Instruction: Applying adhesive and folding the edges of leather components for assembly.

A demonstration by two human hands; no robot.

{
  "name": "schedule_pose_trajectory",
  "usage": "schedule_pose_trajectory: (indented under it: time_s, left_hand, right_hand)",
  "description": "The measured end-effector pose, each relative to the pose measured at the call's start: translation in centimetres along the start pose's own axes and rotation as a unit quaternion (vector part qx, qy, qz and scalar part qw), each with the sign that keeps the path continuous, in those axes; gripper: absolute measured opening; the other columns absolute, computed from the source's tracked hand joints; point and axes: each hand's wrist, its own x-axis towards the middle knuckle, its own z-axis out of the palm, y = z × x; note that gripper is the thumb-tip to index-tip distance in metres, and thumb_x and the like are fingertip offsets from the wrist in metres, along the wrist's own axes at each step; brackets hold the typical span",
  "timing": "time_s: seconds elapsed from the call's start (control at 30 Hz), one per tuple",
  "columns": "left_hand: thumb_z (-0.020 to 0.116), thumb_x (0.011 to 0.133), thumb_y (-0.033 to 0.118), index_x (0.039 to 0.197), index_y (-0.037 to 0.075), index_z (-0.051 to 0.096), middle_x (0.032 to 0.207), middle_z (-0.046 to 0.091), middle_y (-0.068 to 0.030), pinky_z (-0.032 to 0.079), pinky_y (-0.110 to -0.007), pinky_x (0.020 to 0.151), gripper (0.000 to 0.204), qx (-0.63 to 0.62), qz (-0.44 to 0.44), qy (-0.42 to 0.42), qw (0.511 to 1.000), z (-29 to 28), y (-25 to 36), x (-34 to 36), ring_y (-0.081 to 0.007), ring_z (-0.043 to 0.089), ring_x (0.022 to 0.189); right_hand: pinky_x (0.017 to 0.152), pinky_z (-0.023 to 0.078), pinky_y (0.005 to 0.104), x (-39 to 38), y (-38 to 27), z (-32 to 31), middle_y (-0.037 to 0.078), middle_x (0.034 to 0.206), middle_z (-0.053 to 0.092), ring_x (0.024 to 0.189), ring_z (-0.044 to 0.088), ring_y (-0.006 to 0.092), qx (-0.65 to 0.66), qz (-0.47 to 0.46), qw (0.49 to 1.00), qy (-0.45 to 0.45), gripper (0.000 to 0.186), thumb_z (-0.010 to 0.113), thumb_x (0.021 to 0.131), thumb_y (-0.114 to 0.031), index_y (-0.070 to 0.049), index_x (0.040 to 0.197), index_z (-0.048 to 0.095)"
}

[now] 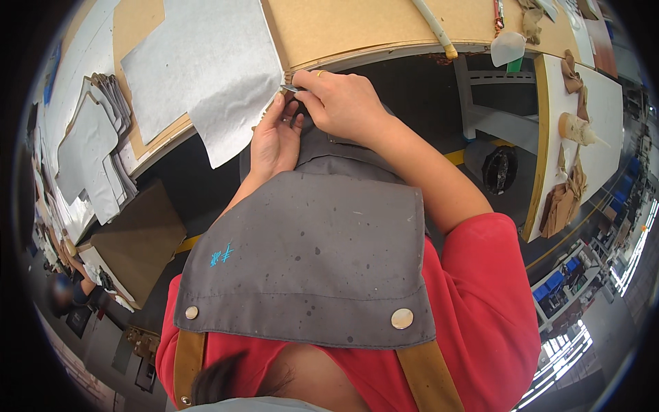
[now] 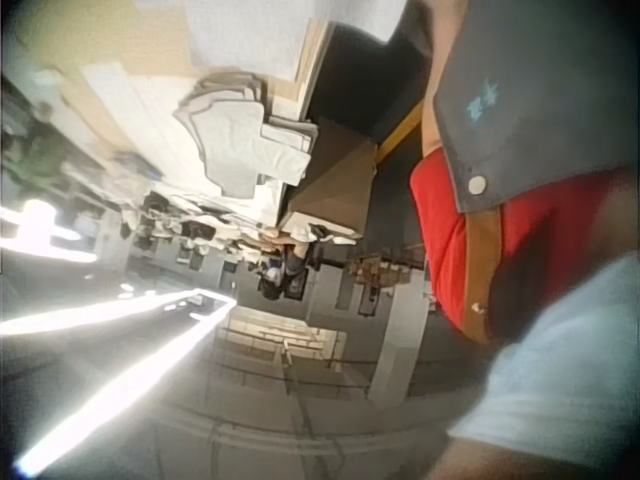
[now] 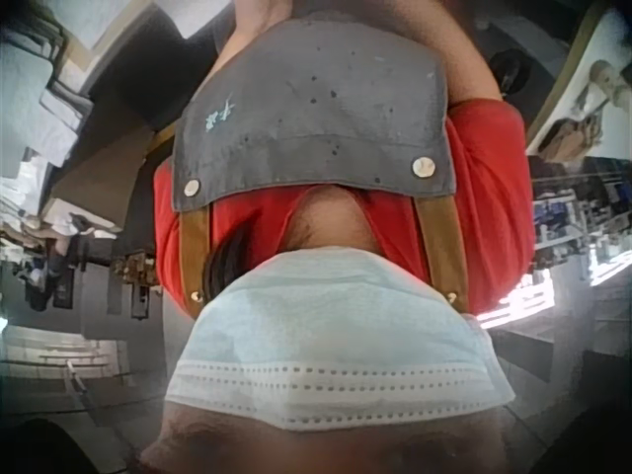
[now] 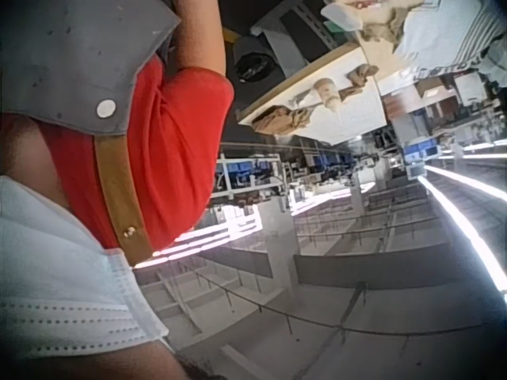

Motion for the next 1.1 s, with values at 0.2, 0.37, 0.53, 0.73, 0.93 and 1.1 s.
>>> schedule_pose_trajectory:
  time_s: [0.2,0.37,0.53,0.73,0.93,1.1]
  left_hand:
    - [0.061,0.087,0.019,0.106,0.009,0.058,0.105,0.058,-0.0017,0.037,-0.029,0.087,0.022,-0.032,0.033,-0.015,0.999,-0.1,0.0,0.1,-0.0119,0.05,0.098]
    - [0.059,0.087,0.013,0.101,0.007,0.058,0.1,0.058,-0.0038,0.038,-0.03,0.091,0.016,-0.056,0.037,-0.008,0.998,-0.2,-0.2,0.3,-0.0134,0.051,0.097]
    - [0.058,0.088,0.013,0.099,0.005,0.059,0.098,0.059,-0.0045,0.038,-0.029,0.091,0.014,-0.049,0.045,-0.019,0.998,-0.5,-0.2,0.3,-0.0134,0.053,0.095]
    - [0.057,0.088,0.012,0.096,0.004,0.061,0.094,0.061,-0.0053,0.038,-0.029,0.091,0.012,-0.044,0.046,-0.032,0.997,-0.7,-0.2,0.3,-0.0132,0.054,0.093]
    - [0.056,0.089,0.012,0.1,0.003,0.06,0.098,0.06,-0.006,0.038,-0.03,0.093,0.015,-0.046,0.055,-0.034,0.997,-0.5,-0.1,0.1,-0.0143,0.053,0.096]
    - [0.056,0.089,0.013,0.105,0.002,0.058,0.102,0.059,-0.0069,0.037,-0.03,0.094,0.019,-0.03,0.064,-0.031,0.997,-0.3,0.0,0.2,-0.0154,0.052,0.098]
  right_hand:
    - [0.066,0.049,0.0294,-0.4,0.4,-0.6,0.01,0.085,0.065,0.073,0.063,0.0237,0.086,0.029,0.995,0.045,0.024,0.062,0.082,-0.02,-0.006,0.101,0.058]
    - [0.067,0.051,0.0309,-0.5,0.6,0.0,0.01,0.089,0.066,0.078,0.065,0.0241,0.047,0.014,0.999,0.018,0.023,0.062,0.082,-0.021,-0.007,0.101,0.058]
    - [0.062,0.051,0.0314,-0.1,0.6,0.1,0.009,0.088,0.066,0.074,0.065,0.0243,-0.012,-0.003,1.0,0.007,0.022,0.061,0.083,-0.022,-0.01,0.1,0.059]
    - [0.06,0.049,0.0322,0.5,0.7,-0.3,0.009,0.087,0.066,0.071,0.064,0.0247,-0.058,-0.032,0.997,-0.039,0.019,0.06,0.083,-0.021,-0.01,0.099,0.059]
    - [0.062,0.049,0.0308,0.7,1.4,-0.5,0.01,0.085,0.065,0.069,0.063,0.0247,0.09,-0.028,0.995,0.024,0.022,0.061,0.083,-0.019,-0.008,0.101,0.059]
    - [0.062,0.048,0.0329,0.2,1.6,-0.7,0.009,0.081,0.064,0.07,0.063,0.0252,0.046,-0.039,0.998,0.02,0.022,0.061,0.082,-0.023,-0.009,0.1,0.059]
